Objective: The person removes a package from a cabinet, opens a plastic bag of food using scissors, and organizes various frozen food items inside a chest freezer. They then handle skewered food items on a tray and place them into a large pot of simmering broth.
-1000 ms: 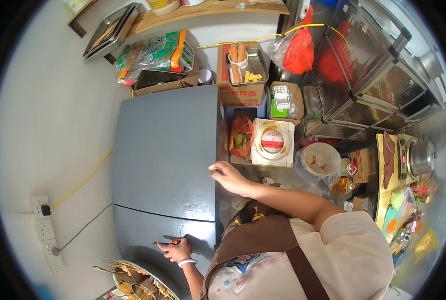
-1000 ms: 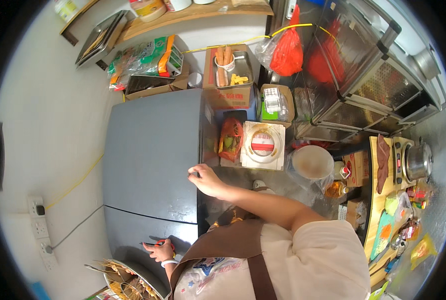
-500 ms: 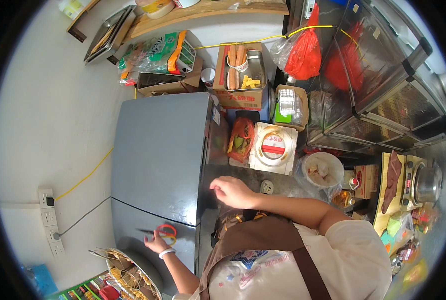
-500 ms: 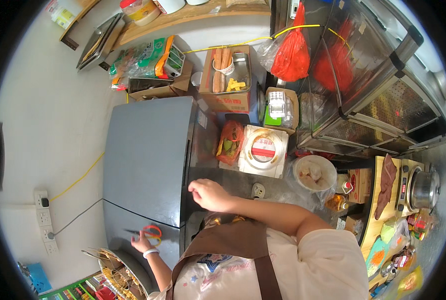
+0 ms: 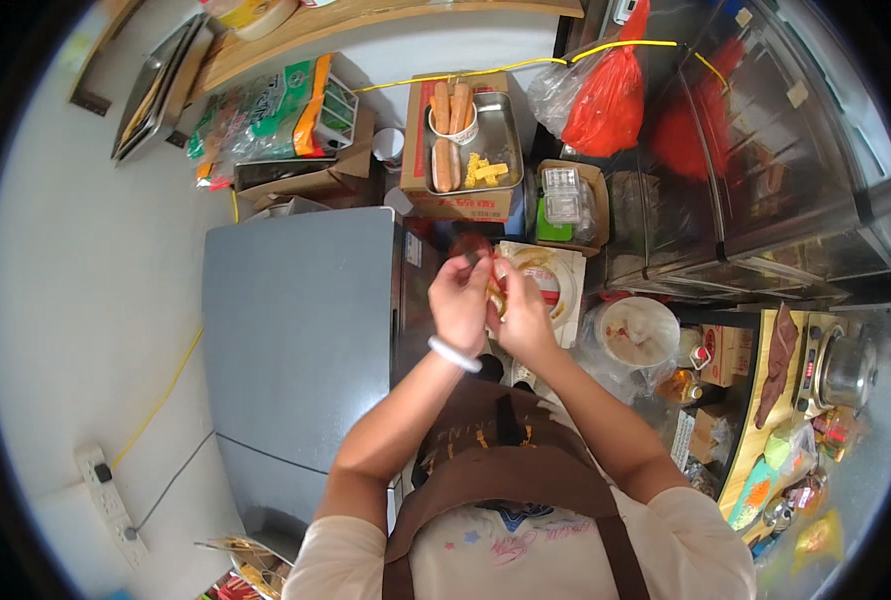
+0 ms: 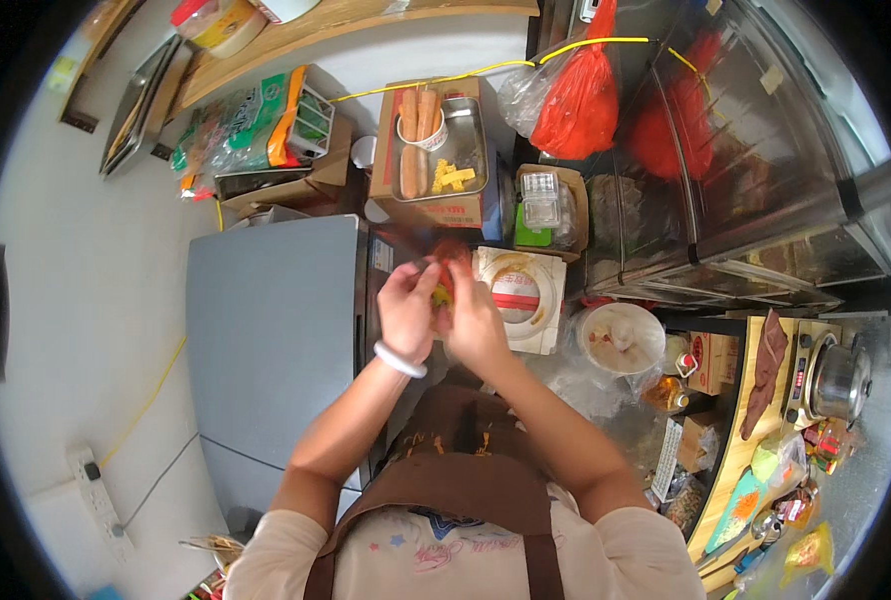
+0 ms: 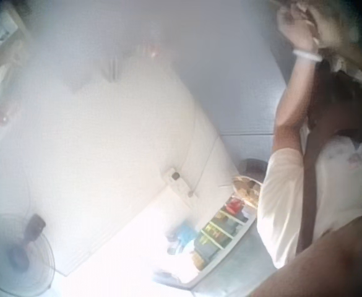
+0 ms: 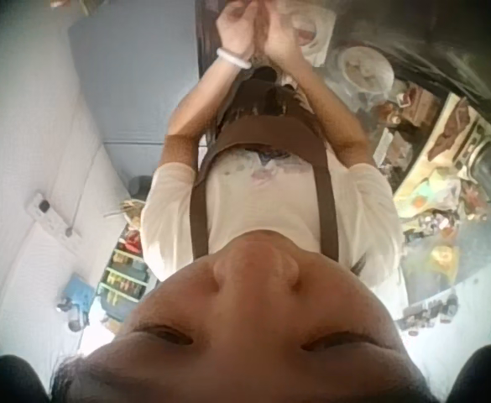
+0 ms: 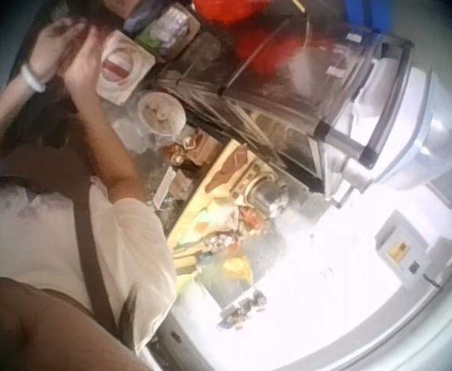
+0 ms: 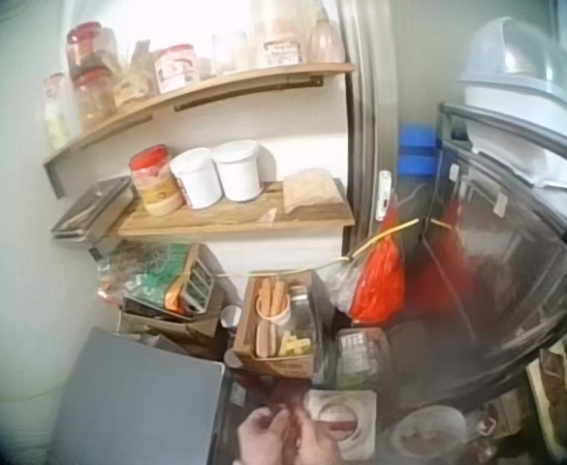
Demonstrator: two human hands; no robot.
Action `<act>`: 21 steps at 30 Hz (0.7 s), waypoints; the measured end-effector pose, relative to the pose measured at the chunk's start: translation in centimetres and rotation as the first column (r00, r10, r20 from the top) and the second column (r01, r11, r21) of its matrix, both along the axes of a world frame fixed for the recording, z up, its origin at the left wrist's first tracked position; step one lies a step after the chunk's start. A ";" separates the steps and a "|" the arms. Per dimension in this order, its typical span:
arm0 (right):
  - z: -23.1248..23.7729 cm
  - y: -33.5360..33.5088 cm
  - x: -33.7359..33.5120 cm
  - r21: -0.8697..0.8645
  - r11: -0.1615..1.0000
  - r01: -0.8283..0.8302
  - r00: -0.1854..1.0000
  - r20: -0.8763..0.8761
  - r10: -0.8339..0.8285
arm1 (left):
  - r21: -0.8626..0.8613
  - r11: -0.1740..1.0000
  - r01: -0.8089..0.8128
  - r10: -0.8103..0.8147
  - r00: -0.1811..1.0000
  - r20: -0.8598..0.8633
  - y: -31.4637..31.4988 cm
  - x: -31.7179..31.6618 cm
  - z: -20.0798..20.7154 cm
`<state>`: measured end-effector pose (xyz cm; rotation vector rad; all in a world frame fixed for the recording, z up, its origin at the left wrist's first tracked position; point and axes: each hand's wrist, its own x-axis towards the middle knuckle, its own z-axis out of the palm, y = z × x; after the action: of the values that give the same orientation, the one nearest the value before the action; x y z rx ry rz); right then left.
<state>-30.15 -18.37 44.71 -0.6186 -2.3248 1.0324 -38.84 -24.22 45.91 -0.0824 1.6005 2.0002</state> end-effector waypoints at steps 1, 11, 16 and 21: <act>-1.5 1.3 -0.5 -0.129 0.986 0.101 0.995 0.040 -0.096 | -0.026 0.995 0.101 -0.102 0.994 -0.026 2.0 -0.9 -0.7; -7.7 8.9 -1.4 -0.916 0.280 0.288 0.924 0.188 -0.333 | -0.766 0.638 0.075 -0.712 0.436 -0.550 14.1 -17.0 -12.1; -6.8 9.4 -3.1 -0.955 0.180 0.236 0.962 0.203 -0.182 | -0.910 0.386 0.153 -0.903 0.264 -0.339 16.0 -19.3 -14.4; -6.8 10.3 -4.7 -0.986 0.092 0.142 0.988 0.135 -0.079 | -0.847 0.484 0.218 -0.870 0.224 -0.439 16.5 -21.0 -14.9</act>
<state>-34.86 -8.08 37.91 -1.2669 -1.1214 2.5362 -59.80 -7.74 31.05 1.3528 2.3215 0.6660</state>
